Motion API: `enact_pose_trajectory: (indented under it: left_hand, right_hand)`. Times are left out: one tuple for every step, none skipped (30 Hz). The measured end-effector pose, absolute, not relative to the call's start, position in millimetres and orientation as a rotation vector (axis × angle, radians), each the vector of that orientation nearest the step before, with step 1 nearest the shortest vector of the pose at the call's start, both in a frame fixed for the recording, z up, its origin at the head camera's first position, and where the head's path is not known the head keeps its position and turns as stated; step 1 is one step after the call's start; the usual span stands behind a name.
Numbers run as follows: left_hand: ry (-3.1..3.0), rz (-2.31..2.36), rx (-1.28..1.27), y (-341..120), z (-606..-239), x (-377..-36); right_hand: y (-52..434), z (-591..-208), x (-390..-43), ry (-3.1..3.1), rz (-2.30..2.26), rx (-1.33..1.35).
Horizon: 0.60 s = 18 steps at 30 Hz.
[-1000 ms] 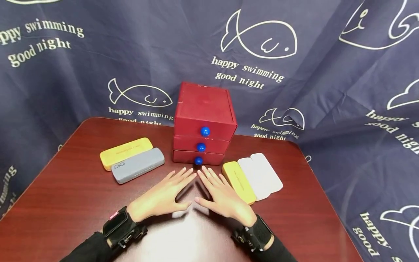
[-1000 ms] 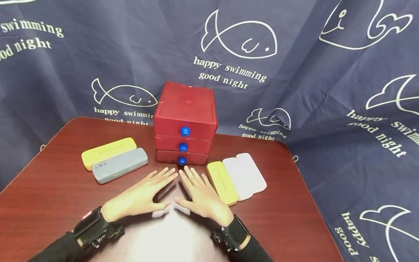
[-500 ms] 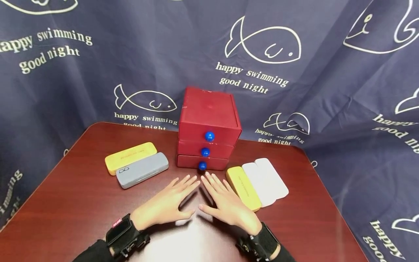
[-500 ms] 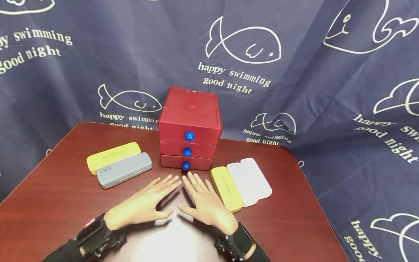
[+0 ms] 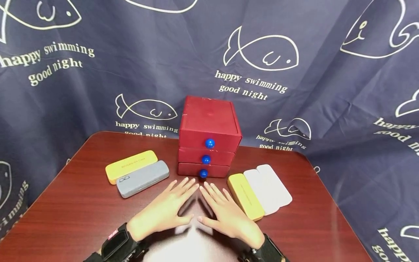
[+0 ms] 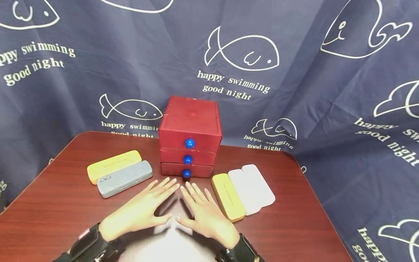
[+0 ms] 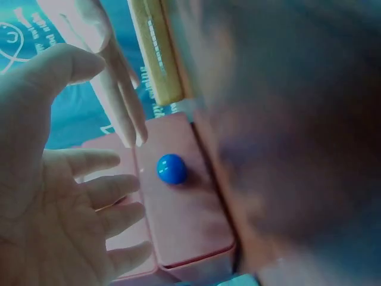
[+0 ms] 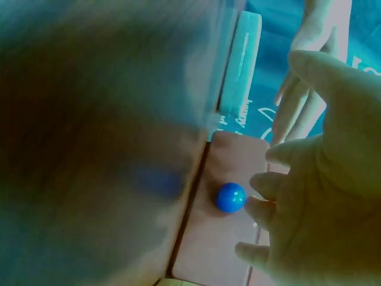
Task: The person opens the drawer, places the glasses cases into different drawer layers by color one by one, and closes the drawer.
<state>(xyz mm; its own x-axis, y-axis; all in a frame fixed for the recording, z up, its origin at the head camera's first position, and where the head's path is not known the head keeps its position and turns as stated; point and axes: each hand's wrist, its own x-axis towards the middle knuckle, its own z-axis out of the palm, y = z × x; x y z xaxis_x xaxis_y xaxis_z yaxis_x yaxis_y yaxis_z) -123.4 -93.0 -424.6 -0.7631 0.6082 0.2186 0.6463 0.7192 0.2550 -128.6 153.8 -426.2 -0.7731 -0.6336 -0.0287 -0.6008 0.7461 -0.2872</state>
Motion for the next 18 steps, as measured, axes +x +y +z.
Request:
enact_pose_trajectory:
  left_hand:
    - [-2.793,-0.493,-1.021,-93.6,-422.4,-123.9]
    - [-2.781,-0.501,-1.018,-94.2,-420.0,-124.4]
    - [-2.767,-0.51,-1.014,-94.9,-417.4,-125.1]
    - [-2.754,-0.518,-1.01,-96.0,-414.0,-126.2]
    - [-2.739,-0.523,-1.005,-97.3,-410.0,-127.3]
    - [-2.724,-0.536,-1.001,-98.7,-405.5,-128.6]
    - [-2.71,-0.555,-0.996,-100.1,-400.1,-130.3]
    - [-2.697,-0.573,-0.99,-101.7,-394.1,-132.4]
    - [-2.683,-0.587,-0.983,-103.3,-387.1,-134.7]
    - [-2.662,-0.612,-0.978,-105.0,-379.5,-137.5]
    - [-2.633,-0.639,-0.973,-106.9,-371.0,-140.8]
    - [-2.6,-0.657,-0.964,-108.6,-361.9,-144.7]
    - [-2.569,-0.672,-0.953,-110.6,-352.4,-149.2]
    - [-2.538,-0.684,-0.937,-112.9,-342.9,-153.9]
    - [-2.51,-0.703,-0.914,-115.2,-333.4,-158.8]
    - [-2.487,-0.73,-0.891,-117.7,-324.2,-164.2]
    - [-2.474,-0.762,-0.868,-120.2,-315.1,-170.1]
    - [-2.471,-0.807,-0.843,-122.6,-306.5,-176.8]
  right_hand:
    - [154.3,-424.2,-129.0,2.82,-0.406,-0.994]
    - [155.4,-422.1,-129.8,2.825,-0.42,-0.99]
    - [156.9,-419.9,-130.7,2.837,-0.435,-0.986]
    - [158.4,-417.0,-132.5,2.851,-0.451,-0.984]
    - [160.0,-413.8,-134.5,2.865,-0.472,-0.984]
    - [161.9,-410.3,-136.8,2.882,-0.499,-0.991]
    - [163.4,-406.2,-139.4,2.899,-0.522,-0.998]
    - [164.9,-401.3,-141.8,2.921,-0.537,-1.01]
    - [166.0,-396.0,-144.5,2.95,-0.544,-1.03]
    - [166.6,-389.5,-147.0,2.976,-0.557,-1.057]
    - [166.9,-383.0,-149.5,3.005,-0.568,-1.09]
    - [167.2,-376.7,-152.1,3.037,-0.57,-1.125]
    - [166.8,-369.5,-154.1,3.068,-0.564,-1.153]
    - [166.4,-362.6,-156.3,3.1,-0.554,-1.187]
    - [166.0,-356.3,-158.6,3.124,-0.56,-1.222]
    - [165.5,-350.2,-160.8,3.146,-0.565,-1.25]
    - [164.9,-345.0,-163.5,3.167,-0.569,-1.279]
    - [163.9,-339.8,-166.2,3.188,-0.574,-1.301]
